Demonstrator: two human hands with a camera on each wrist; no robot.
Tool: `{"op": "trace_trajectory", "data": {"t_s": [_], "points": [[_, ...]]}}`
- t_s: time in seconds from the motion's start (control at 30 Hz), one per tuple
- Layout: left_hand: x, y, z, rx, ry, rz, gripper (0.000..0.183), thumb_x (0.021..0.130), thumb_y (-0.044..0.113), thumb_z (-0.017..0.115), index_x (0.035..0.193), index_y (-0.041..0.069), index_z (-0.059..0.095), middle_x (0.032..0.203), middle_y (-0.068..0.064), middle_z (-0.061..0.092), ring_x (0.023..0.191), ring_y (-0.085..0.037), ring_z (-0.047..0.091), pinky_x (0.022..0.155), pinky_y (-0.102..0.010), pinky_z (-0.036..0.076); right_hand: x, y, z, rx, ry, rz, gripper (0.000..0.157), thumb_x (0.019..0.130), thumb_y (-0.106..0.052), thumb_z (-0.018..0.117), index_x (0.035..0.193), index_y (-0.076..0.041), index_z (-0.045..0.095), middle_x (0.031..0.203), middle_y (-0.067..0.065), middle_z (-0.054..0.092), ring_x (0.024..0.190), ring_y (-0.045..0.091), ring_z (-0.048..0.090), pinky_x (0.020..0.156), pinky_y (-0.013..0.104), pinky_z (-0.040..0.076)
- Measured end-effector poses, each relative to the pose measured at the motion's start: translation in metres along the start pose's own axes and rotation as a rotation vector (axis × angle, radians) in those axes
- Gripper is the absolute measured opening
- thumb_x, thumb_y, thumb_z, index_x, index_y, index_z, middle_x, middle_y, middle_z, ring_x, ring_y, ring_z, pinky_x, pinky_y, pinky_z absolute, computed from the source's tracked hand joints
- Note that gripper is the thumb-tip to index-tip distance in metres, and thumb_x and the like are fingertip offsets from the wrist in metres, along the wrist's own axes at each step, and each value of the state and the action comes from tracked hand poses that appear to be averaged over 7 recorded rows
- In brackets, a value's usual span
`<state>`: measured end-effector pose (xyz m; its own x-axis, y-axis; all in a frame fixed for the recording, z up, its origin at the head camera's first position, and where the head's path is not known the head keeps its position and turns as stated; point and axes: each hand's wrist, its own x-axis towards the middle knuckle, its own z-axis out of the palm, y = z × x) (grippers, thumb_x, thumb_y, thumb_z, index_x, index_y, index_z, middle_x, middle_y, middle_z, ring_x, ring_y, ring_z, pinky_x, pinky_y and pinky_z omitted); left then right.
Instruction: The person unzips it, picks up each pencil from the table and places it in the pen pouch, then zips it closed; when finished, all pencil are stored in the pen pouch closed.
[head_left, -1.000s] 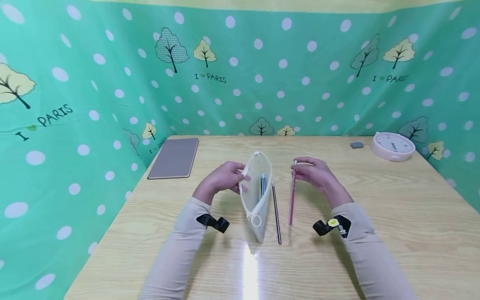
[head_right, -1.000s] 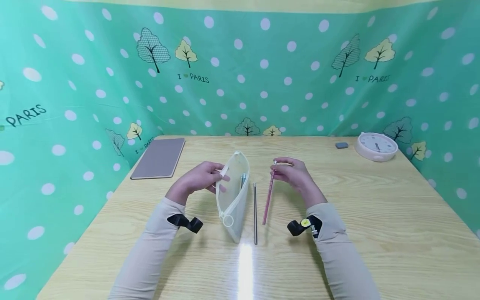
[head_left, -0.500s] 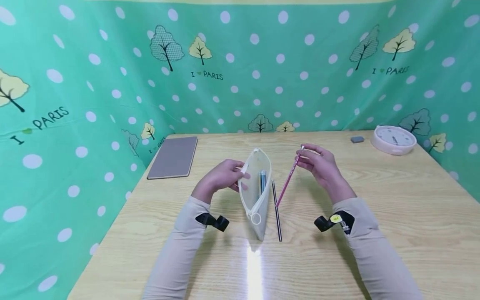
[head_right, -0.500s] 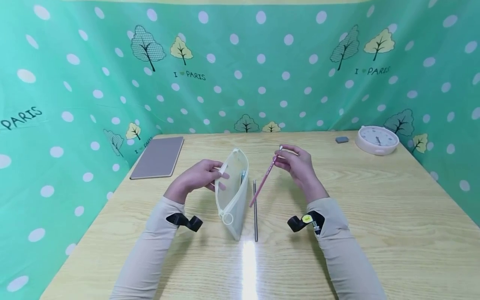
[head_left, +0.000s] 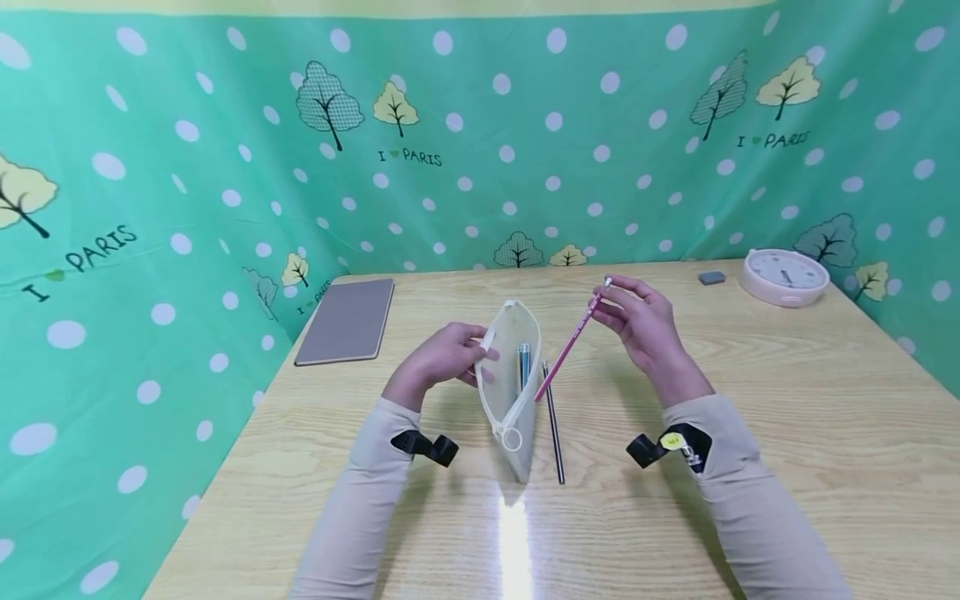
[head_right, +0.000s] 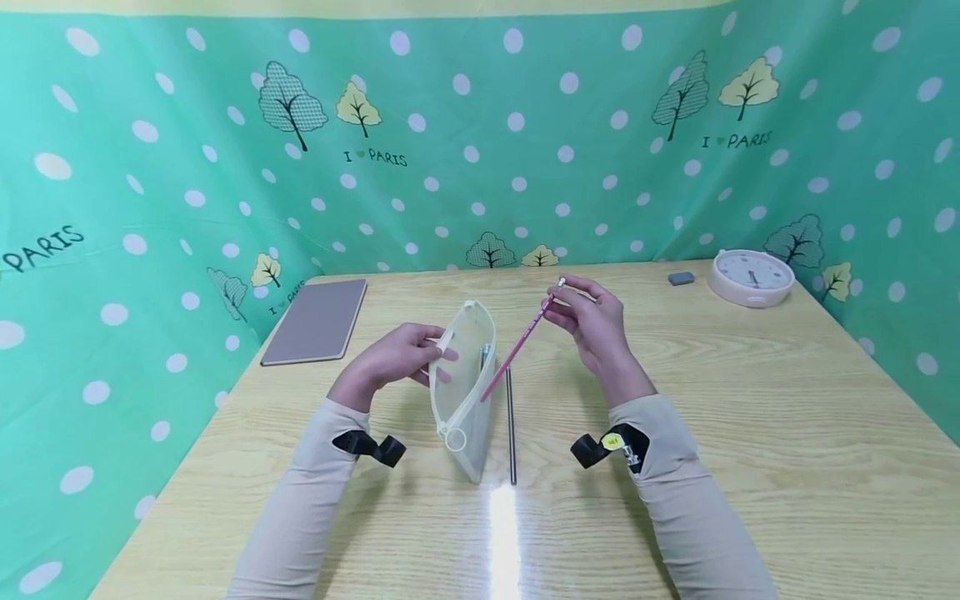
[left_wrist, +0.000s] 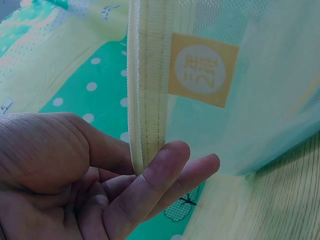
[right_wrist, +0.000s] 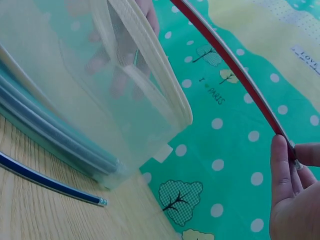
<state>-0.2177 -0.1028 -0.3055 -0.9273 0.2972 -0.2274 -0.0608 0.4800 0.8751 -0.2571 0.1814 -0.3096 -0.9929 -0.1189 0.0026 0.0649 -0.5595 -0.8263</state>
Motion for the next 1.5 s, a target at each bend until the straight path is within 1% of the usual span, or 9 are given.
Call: {"op": "trace_trajectory", "data": {"t_s": [0.17, 0.3, 0.5, 0.73, 1.03, 1.1, 1.2, 1.37, 1.5], "points": [[0.0, -0.001, 0.0, 0.005, 0.005, -0.002, 0.043, 0.105, -0.001, 0.045, 0.147, -0.011, 0.047, 0.127, -0.027, 0.068, 0.09, -0.029, 0.077, 0.079, -0.037, 0.066, -0.004, 0.001, 0.009, 0.035, 0.052, -0.04, 0.02, 0.101, 0.004, 0.06, 0.119, -0.001, 0.055, 0.086, 0.005, 0.074, 0.071, 0.012, 0.073, 0.074, 0.019, 0.063], [0.001, -0.001, 0.001, 0.002, 0.004, 0.001, 0.043, 0.105, -0.001, 0.045, 0.147, -0.01, 0.047, 0.127, -0.028, 0.068, 0.09, -0.028, 0.077, 0.079, -0.037, 0.066, -0.007, 0.003, 0.017, 0.002, 0.078, -0.094, 0.019, 0.101, 0.005, 0.059, 0.118, -0.004, 0.056, 0.084, 0.004, 0.075, 0.07, 0.011, 0.073, 0.073, 0.018, 0.063], [0.002, -0.003, 0.0, -0.003, 0.003, 0.004, 0.043, 0.105, -0.001, 0.045, 0.147, -0.01, 0.047, 0.127, -0.028, 0.068, 0.088, -0.027, 0.076, 0.078, -0.038, 0.066, -0.012, 0.009, 0.025, -0.058, 0.06, -0.144, 0.023, 0.1, 0.006, 0.059, 0.118, -0.009, 0.06, 0.087, 0.001, 0.076, 0.075, 0.011, 0.073, 0.075, 0.02, 0.063], [0.002, -0.003, 0.0, -0.008, 0.002, 0.012, 0.043, 0.105, 0.0, 0.044, 0.146, -0.011, 0.047, 0.127, -0.028, 0.068, 0.091, -0.03, 0.077, 0.078, -0.038, 0.066, -0.016, 0.019, 0.033, -0.158, 0.032, -0.237, 0.024, 0.1, 0.007, 0.059, 0.114, -0.012, 0.064, 0.089, 0.0, 0.078, 0.078, 0.012, 0.074, 0.076, 0.026, 0.065], [0.001, 0.0, 0.001, -0.012, 0.007, -0.004, 0.042, 0.106, 0.0, 0.046, 0.147, -0.011, 0.047, 0.126, -0.028, 0.068, 0.088, -0.028, 0.077, 0.078, -0.038, 0.066, -0.021, 0.026, 0.037, -0.228, -0.036, -0.238, 0.024, 0.1, 0.008, 0.059, 0.109, -0.013, 0.065, 0.091, -0.003, 0.078, 0.081, 0.011, 0.074, 0.077, 0.028, 0.065], [0.001, 0.001, 0.001, -0.01, 0.006, -0.003, 0.043, 0.106, 0.0, 0.045, 0.147, -0.011, 0.046, 0.127, -0.028, 0.068, 0.089, -0.029, 0.077, 0.078, -0.038, 0.066, -0.022, 0.027, 0.038, -0.238, -0.049, -0.236, 0.023, 0.099, 0.008, 0.06, 0.11, -0.012, 0.066, 0.091, -0.003, 0.078, 0.081, 0.011, 0.074, 0.077, 0.028, 0.065], [0.001, 0.0, 0.001, -0.01, 0.004, -0.004, 0.043, 0.106, 0.0, 0.044, 0.147, -0.011, 0.046, 0.127, -0.028, 0.067, 0.091, -0.032, 0.077, 0.078, -0.038, 0.066, -0.023, 0.029, 0.039, -0.248, -0.062, -0.233, 0.023, 0.098, 0.009, 0.061, 0.115, -0.006, 0.067, 0.091, -0.003, 0.078, 0.081, 0.011, 0.074, 0.077, 0.028, 0.066], [0.002, 0.0, 0.001, -0.01, 0.006, -0.012, 0.043, 0.106, -0.001, 0.044, 0.147, -0.011, 0.046, 0.127, -0.028, 0.068, 0.092, -0.032, 0.077, 0.078, -0.038, 0.066, -0.024, 0.032, 0.041, -0.317, -0.083, -0.218, 0.031, 0.099, 0.008, 0.061, 0.129, 0.009, 0.06, 0.09, -0.006, 0.078, 0.079, 0.009, 0.074, 0.077, 0.027, 0.065], [0.003, 0.0, 0.001, -0.01, 0.005, -0.013, 0.043, 0.106, -0.001, 0.044, 0.147, -0.011, 0.046, 0.127, -0.028, 0.068, 0.09, -0.03, 0.077, 0.078, -0.038, 0.066, -0.024, 0.035, 0.041, -0.376, -0.1, -0.204, 0.034, 0.099, 0.008, 0.061, 0.132, 0.015, 0.057, 0.091, -0.004, 0.078, 0.078, 0.008, 0.074, 0.076, 0.027, 0.065]]}}
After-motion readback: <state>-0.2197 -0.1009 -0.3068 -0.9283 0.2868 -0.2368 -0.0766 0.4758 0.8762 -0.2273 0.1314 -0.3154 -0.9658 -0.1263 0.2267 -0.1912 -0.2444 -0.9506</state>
